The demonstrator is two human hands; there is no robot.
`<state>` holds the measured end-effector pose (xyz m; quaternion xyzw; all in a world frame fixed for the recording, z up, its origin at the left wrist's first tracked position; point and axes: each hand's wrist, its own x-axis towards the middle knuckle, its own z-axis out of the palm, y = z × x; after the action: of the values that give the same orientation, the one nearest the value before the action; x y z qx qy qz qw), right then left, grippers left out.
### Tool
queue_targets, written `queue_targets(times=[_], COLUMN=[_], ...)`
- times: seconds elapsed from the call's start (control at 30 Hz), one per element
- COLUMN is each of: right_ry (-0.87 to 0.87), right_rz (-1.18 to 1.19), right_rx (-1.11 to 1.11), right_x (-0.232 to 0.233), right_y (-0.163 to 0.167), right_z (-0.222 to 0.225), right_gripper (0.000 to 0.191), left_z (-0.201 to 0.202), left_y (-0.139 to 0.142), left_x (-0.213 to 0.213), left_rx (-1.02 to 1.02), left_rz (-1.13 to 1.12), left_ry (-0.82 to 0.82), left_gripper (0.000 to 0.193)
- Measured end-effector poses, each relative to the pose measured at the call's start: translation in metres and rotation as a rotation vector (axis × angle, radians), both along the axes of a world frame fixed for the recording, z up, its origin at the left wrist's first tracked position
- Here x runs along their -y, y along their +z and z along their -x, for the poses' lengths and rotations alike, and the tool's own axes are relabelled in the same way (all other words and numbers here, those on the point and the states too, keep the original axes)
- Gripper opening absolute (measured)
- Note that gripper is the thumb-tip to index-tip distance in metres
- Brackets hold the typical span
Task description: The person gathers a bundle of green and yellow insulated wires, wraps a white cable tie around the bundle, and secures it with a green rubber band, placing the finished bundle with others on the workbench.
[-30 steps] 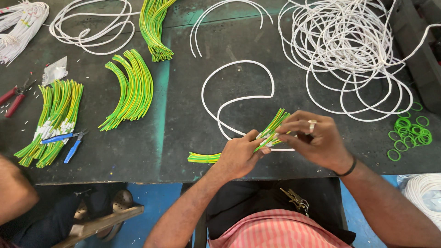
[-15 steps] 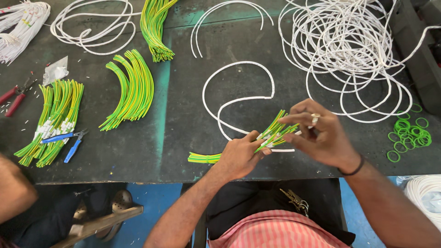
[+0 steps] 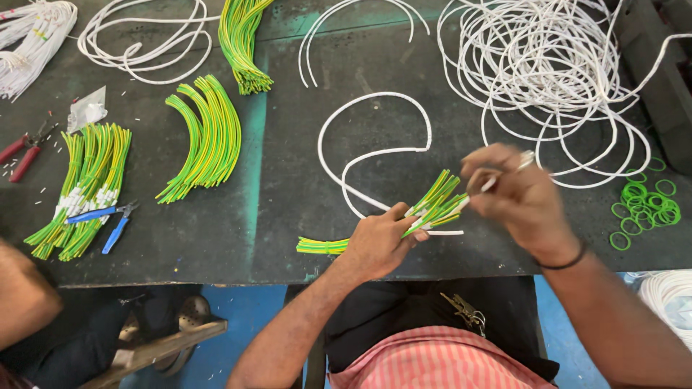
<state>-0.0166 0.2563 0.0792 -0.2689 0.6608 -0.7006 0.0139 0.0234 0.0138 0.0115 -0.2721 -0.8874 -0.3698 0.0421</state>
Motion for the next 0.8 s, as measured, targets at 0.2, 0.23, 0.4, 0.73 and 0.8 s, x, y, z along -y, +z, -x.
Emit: queue_targets(times=[0.2,0.23,0.4,0.73,0.8], right_ry=[0.145,0.142,-0.030,-0.356,-0.299], right_rz=[0.382,0.354,0.164,-0.403,-0.478], right_rx=[0.326,0.282,0.228,-0.143,-0.244], right_x=[-0.020,-0.019,-0.011,-0.002,0.004], right_y=[-0.007,-0.009,-0.022,-0.024,-0.018], right_z=[-0.002,-0.002,0.000,-0.008,-0.004], right_gripper=[0.020,0.019,0.022,0.015,0.020], left_z=[0.002,0.002,0.001,0.002,0.002], left_y=[0.005,0.005,0.006,0.004,0.005], left_x=[0.000,0.000,0.000,0.000,0.000], left_rx=[0.046,0.035,0.031,0.028,0.021], left_rz=[0.023,0.022,0.009,0.019,0.009], left_ry=[0.046,0.048,0.048,0.040,0.035], left_gripper=[0.028,0.028,0.028,0.028,0.030])
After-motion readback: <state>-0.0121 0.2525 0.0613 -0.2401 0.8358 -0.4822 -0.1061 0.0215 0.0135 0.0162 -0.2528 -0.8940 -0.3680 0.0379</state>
